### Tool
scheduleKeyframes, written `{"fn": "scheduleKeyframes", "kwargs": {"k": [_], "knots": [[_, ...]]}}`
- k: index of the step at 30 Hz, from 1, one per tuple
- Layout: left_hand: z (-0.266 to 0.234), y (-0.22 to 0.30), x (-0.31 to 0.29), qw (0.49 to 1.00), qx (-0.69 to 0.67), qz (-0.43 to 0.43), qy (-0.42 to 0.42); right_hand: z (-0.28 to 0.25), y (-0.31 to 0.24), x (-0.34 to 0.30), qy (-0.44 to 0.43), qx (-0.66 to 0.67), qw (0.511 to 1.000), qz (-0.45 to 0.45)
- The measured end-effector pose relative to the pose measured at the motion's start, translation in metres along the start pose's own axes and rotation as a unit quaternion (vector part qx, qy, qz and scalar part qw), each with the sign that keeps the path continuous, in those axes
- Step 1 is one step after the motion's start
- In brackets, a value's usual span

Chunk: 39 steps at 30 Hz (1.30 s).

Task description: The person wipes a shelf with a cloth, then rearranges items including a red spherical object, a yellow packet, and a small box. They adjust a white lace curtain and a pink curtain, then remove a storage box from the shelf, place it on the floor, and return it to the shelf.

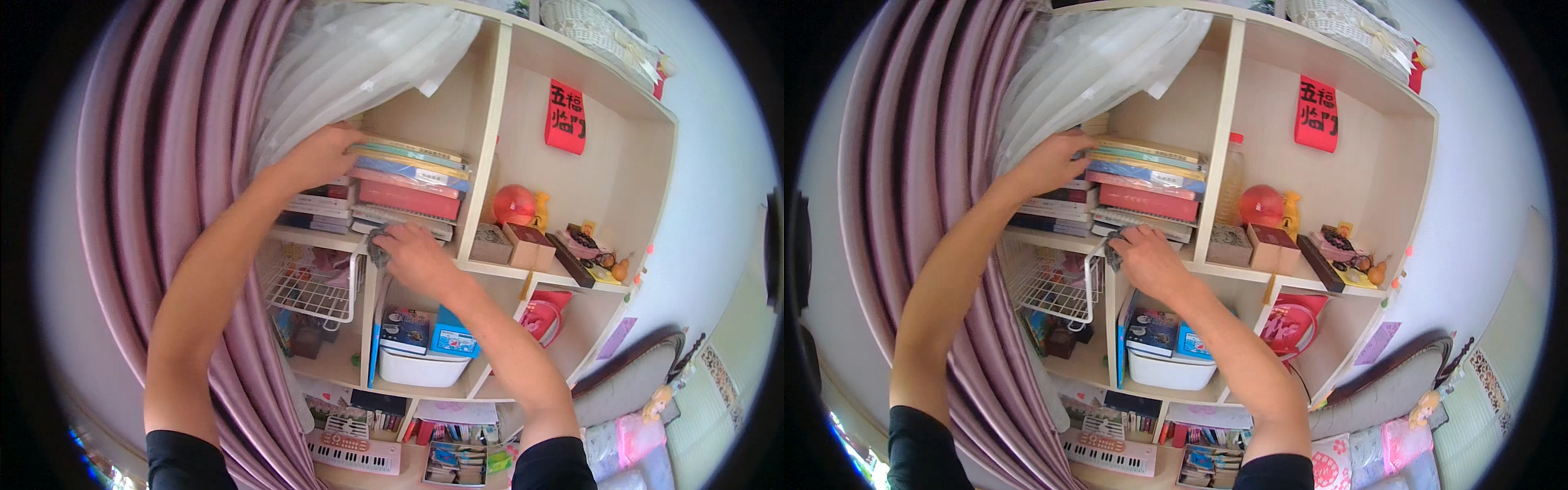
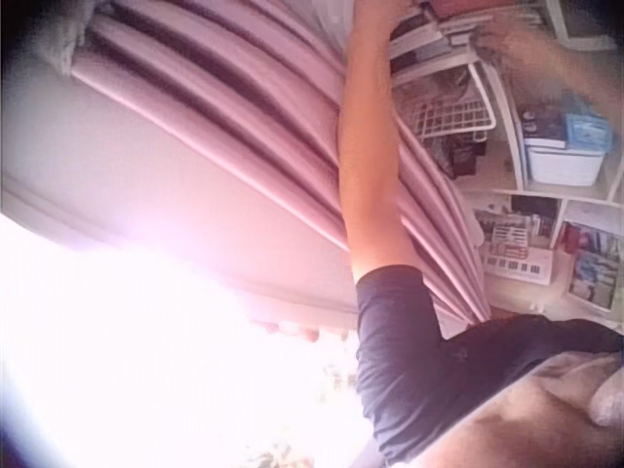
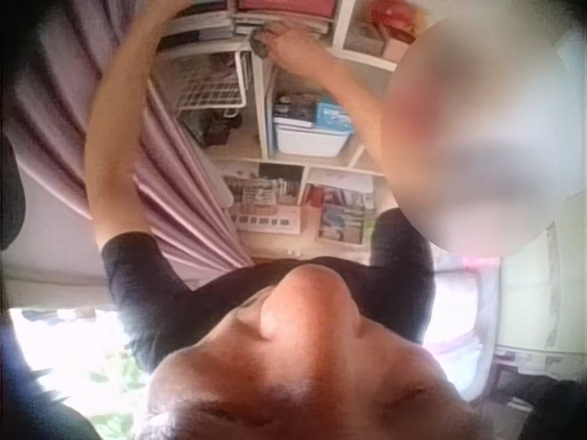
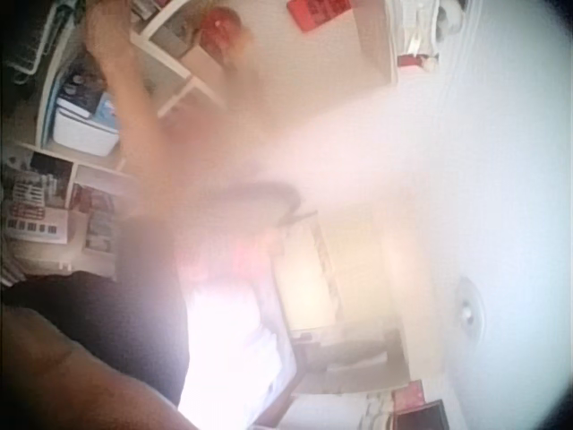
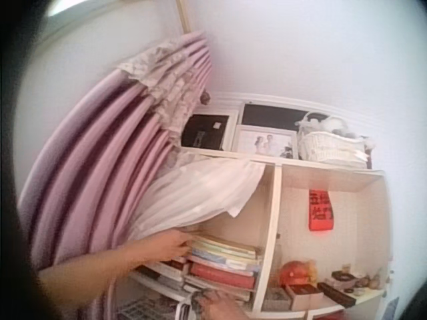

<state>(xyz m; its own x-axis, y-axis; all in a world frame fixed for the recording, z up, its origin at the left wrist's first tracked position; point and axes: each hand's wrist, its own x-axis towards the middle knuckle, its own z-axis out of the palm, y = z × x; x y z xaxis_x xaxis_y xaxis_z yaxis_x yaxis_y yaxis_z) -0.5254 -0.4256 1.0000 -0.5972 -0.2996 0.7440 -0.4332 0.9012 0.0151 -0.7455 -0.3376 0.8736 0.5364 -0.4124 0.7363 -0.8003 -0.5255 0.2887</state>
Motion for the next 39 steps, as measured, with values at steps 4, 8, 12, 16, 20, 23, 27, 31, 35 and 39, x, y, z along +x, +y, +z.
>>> {"fn": "scheduleKeyframes", "kwargs": {"k": [4, 8, 12, 16, 20, 23, 27, 31, 35, 39], "knots": [[0.028, 0.014, 0.025, 0.994, 0.056, 0.072, -0.063, -0.014, 0.006, -0.037, -0.062, -0.082, 0.991, 0.082], [0.048, 0.012, 0.048, 0.982, 0.15, 0.101, -0.055, -0.014, 0.011, -0.057, 0.009, -0.096, 0.993, 0.066], [0.06, 0.004, 0.054, 0.981, 0.158, 0.091, -0.069, -0.001, 0.01, -0.064, 0.065, -0.097, 0.992, 0.055], [0.066, -0.002, 0.05, 0.974, 0.194, 0.091, -0.079, -0.001, 0.01, -0.062, 0.056, -0.122, 0.99, 0.046], [0.069, -0.004, 0.051, 0.967, 0.227, 0.101, -0.058, -0.008, 0.01, -0.049, 0.007, -0.13, 0.989, 0.067], [0.07, -0.005, 0.051, 0.969, 0.213, 0.111, -0.054, -0.011, 0.01, -0.04, -0.041, -0.128, 0.986, 0.095], [0.073, -0.009, 0.049, 0.974, 0.18, 0.133, -0.012, -0.007, 0.015, -0.031, -0.026, -0.16, 0.983, 0.09], [0.077, -0.013, 0.046, 0.982, 0.147, 0.123, -0.001, 0.001, 0.023, -0.03, -0.028, -0.161, 0.981, 0.108], [0.075, -0.012, 0.045, 0.981, 0.145, 0.126, 0.014, -0.002, 0.017, -0.034, -0.012, -0.144, 0.986, 0.089], [0.075, -0.011, 0.046, 0.978, 0.164, 0.129, 0.006, -0.027, -0.002, -0.051, 0.021, -0.043, 0.996, 0.08]]}}
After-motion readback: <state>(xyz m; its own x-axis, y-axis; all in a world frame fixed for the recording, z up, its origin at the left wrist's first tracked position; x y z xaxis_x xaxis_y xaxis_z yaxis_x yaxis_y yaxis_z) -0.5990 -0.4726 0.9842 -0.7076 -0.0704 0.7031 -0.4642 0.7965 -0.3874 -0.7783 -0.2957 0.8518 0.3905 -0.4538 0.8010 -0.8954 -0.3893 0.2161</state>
